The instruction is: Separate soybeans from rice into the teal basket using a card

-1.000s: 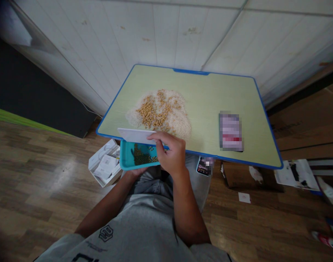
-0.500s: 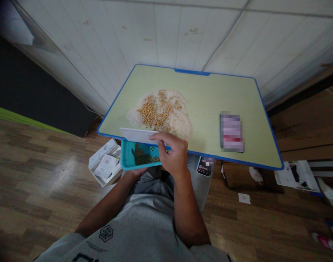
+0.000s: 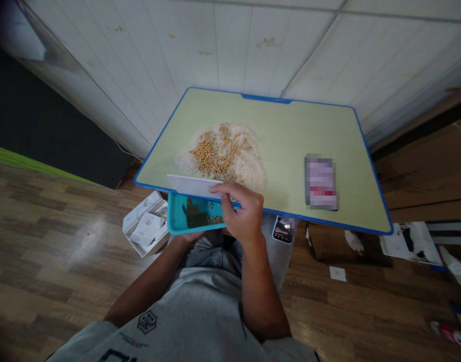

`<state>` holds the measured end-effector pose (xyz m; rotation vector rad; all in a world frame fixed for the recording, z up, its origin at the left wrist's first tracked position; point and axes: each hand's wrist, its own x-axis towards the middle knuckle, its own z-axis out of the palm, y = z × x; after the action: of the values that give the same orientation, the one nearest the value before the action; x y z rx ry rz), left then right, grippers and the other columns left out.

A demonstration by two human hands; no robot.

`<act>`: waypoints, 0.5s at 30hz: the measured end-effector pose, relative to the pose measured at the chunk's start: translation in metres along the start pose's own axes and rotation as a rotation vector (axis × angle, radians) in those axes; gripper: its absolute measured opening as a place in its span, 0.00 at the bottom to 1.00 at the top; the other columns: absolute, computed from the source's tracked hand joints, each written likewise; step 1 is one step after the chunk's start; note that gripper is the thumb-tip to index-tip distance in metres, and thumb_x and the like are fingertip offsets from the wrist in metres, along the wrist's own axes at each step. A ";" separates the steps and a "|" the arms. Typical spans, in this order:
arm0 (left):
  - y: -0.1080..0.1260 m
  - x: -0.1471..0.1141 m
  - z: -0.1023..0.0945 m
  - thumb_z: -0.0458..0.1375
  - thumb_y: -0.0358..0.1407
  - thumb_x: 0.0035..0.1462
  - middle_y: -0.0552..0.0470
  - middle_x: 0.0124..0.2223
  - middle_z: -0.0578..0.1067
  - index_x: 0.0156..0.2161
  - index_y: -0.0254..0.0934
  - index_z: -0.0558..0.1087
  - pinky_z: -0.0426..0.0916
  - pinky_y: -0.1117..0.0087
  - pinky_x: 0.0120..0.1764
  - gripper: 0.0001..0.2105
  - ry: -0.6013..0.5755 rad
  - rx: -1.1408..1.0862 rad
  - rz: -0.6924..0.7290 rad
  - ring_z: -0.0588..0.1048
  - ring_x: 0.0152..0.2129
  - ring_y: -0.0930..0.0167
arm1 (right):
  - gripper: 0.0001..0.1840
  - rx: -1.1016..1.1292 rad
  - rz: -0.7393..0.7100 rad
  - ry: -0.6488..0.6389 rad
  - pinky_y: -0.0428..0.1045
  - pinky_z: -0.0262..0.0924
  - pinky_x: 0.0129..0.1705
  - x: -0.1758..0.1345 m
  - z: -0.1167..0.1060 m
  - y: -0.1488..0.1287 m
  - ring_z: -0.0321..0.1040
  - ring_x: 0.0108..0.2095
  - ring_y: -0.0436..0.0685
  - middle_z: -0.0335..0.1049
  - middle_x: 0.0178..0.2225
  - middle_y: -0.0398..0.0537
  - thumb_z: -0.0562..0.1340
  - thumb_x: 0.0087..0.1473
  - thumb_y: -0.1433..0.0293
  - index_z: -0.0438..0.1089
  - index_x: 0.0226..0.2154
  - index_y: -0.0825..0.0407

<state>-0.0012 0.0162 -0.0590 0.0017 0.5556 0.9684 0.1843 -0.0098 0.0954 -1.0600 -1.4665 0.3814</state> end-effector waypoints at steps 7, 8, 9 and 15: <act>-0.001 -0.001 -0.005 0.52 0.52 0.67 0.48 0.71 0.69 0.72 0.40 0.63 0.57 0.45 0.74 0.34 -0.043 0.066 -0.022 0.63 0.71 0.51 | 0.11 -0.049 0.048 0.120 0.52 0.78 0.44 0.000 -0.006 0.004 0.82 0.37 0.55 0.84 0.34 0.42 0.64 0.60 0.75 0.81 0.34 0.46; -0.001 -0.003 -0.001 0.52 0.52 0.66 0.48 0.72 0.68 0.73 0.41 0.62 0.58 0.44 0.73 0.34 -0.080 0.079 -0.014 0.63 0.71 0.50 | 0.10 -0.057 0.061 0.144 0.52 0.78 0.43 0.000 -0.008 0.006 0.82 0.37 0.56 0.84 0.34 0.43 0.64 0.60 0.74 0.81 0.34 0.46; -0.001 -0.004 0.002 0.52 0.52 0.66 0.49 0.73 0.67 0.73 0.43 0.61 0.58 0.41 0.72 0.34 -0.120 0.090 -0.010 0.62 0.72 0.49 | 0.09 -0.064 0.074 0.168 0.52 0.78 0.43 -0.001 -0.009 0.007 0.82 0.37 0.56 0.84 0.34 0.43 0.65 0.60 0.74 0.81 0.34 0.46; -0.003 -0.005 -0.009 0.49 0.56 0.66 0.47 0.77 0.58 0.75 0.43 0.56 0.53 0.31 0.70 0.37 -0.101 0.099 -0.012 0.58 0.73 0.45 | 0.07 -0.112 0.125 0.254 0.51 0.75 0.39 0.000 -0.014 0.014 0.80 0.34 0.55 0.83 0.32 0.43 0.65 0.59 0.72 0.81 0.33 0.47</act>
<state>-0.0052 0.0079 -0.0656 0.1348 0.5093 0.9234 0.2026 -0.0072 0.0876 -1.2456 -1.2103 0.2442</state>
